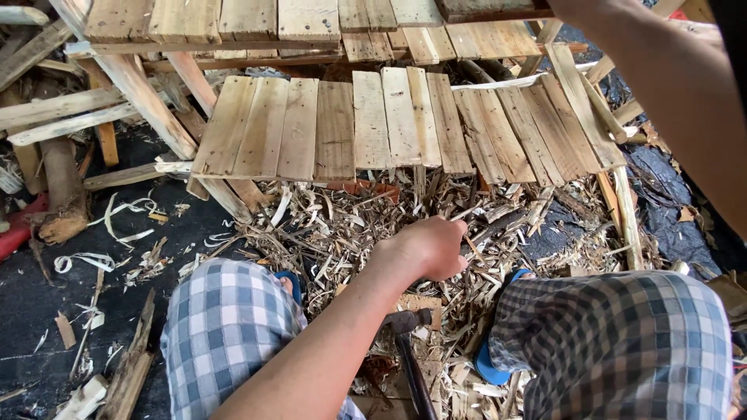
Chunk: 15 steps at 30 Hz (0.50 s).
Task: Assembling a multi-tiered wooden structure by aligning slats onto a frame.
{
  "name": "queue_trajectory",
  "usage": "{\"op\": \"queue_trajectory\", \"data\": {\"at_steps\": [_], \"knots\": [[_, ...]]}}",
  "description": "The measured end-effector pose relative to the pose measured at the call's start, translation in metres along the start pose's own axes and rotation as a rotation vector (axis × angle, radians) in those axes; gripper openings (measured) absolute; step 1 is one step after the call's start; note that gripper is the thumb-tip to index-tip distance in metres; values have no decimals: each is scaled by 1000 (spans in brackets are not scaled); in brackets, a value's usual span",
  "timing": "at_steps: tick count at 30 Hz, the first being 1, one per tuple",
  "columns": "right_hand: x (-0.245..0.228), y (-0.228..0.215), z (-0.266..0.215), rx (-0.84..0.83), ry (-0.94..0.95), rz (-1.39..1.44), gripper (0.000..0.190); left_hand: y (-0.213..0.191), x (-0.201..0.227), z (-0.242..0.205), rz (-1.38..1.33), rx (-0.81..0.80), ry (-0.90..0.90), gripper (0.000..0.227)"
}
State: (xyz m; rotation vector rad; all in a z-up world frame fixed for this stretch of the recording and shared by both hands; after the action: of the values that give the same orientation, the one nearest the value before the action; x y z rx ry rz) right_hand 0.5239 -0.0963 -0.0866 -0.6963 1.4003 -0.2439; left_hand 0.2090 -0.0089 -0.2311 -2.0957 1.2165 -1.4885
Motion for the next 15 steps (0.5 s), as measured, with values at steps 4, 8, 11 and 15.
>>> {"op": "queue_trajectory", "data": {"at_steps": [4,8,11,15], "knots": [[13,1,1,26,11,8,33,4,-5,6,-35,6,10,50],[24,2,13,44,26,12,34,6,-9,9,-50,24,11,50],[33,4,14,58,41,14,36,6,-10,10,-34,30,20,49],[50,7,18,79,64,17,38,4,-8,6,-32,21,3,49]]}}
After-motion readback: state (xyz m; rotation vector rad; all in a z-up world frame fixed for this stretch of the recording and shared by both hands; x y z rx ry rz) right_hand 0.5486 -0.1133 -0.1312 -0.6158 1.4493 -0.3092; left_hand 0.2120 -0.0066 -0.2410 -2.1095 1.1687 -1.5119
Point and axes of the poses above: each hand's wrist, its own z-axis towards the middle knuckle, its own y-axis out of the palm, x = y × z, the point moved 5 cm from there along z, towards the middle knuckle, and after that the axes turned 2 degrees about -y, right-handed, at the moved point
